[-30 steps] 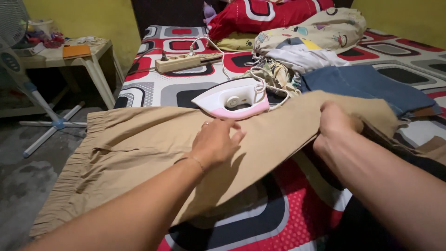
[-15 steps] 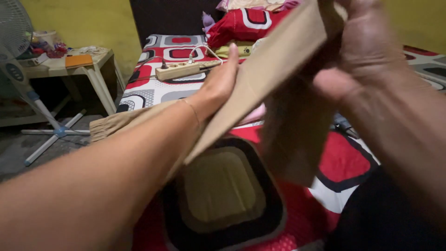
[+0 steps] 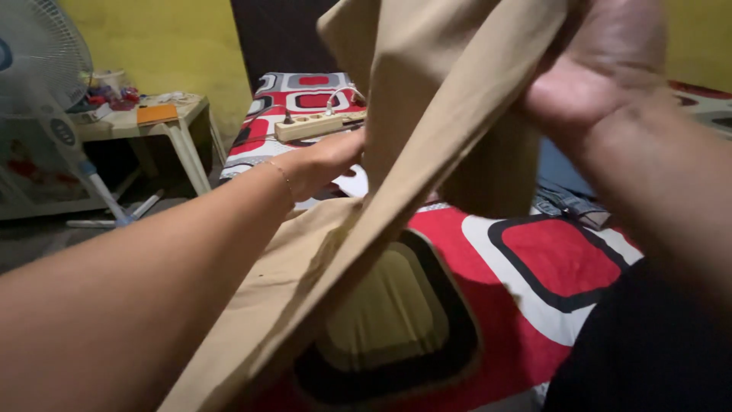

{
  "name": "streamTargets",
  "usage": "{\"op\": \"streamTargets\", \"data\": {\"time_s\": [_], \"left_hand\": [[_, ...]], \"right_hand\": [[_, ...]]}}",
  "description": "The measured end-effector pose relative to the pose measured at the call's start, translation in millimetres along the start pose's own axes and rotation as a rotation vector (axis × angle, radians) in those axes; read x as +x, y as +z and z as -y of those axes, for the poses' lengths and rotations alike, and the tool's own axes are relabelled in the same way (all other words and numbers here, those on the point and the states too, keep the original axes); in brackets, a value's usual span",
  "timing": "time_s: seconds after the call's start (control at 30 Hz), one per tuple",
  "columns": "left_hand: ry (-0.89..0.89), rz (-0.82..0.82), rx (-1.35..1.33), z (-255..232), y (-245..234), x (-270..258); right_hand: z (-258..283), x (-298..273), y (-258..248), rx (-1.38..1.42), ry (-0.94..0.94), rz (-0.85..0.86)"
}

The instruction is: The person irons a pair of beige shorts on a bed, then lifts and folds them. Next, the person irons a pair of blue jeans, smoothing the fabric and moving the iron across the surface.

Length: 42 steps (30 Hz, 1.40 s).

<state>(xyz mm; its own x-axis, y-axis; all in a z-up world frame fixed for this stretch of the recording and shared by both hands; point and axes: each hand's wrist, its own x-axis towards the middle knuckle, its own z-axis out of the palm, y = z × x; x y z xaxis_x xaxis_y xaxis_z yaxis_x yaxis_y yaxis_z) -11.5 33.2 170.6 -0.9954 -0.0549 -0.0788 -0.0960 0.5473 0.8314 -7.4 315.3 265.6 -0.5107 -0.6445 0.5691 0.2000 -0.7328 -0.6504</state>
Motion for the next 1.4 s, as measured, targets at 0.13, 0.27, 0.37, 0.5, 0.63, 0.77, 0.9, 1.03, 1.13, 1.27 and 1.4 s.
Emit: {"op": "streamTargets", "data": {"time_s": [0.13, 0.27, 0.37, 0.5, 0.63, 0.77, 0.9, 1.03, 1.13, 1.27, 1.4], "left_hand": [[0.075, 0.056, -0.196, -6.1, 15.7, -1.3], [0.076, 0.168, -0.533, -23.4, 45.7, 2.7], [0.137, 0.248, -0.634, -27.1, 62.2, 10.1], [0.053, 0.323, -0.695, -27.3, 69.8, 12.4], [-0.028, 0.394, -0.706, -27.3, 66.2, 16.1], [-0.002, 0.445, -0.493, -3.2, 46.1, 12.3], [0.103, 0.300, -0.608, 25.8, 6.6, -6.3], [0.036, -0.245, -0.578, 31.3, -50.7, -30.1], [0.029, -0.424, -0.458, 32.3, -82.5, -56.3], [0.065, -0.500, -0.450, 38.7, -102.3, -81.9], [-0.062, -0.621, -0.395, 57.7, -105.2, -86.6]], "right_hand": [[-17.1, -14.3, -2.3, 0.067, 0.060, -0.106], [-26.4, -36.9, -14.5, 0.115, 0.130, -0.146], [-26.0, -48.3, -22.8, 0.195, 0.145, -0.251], [-21.4, -55.3, -31.1, 0.206, 0.156, -0.256], [-18.9, -56.8, -40.9, 0.240, 0.146, -0.272], [-10.4, -53.8, -56.9, 0.257, 0.116, -0.301], [-17.6, -40.5, -68.9, 0.224, 0.116, -0.383], [-50.7, -15.3, -59.3, 0.108, 0.210, -0.441], [-73.3, 5.8, -36.6, -0.014, 0.313, -0.423], [-95.4, 26.1, -5.4, -0.158, 0.430, -0.427], [-112.4, 45.4, -2.7, -0.212, 0.478, -0.469]]}}
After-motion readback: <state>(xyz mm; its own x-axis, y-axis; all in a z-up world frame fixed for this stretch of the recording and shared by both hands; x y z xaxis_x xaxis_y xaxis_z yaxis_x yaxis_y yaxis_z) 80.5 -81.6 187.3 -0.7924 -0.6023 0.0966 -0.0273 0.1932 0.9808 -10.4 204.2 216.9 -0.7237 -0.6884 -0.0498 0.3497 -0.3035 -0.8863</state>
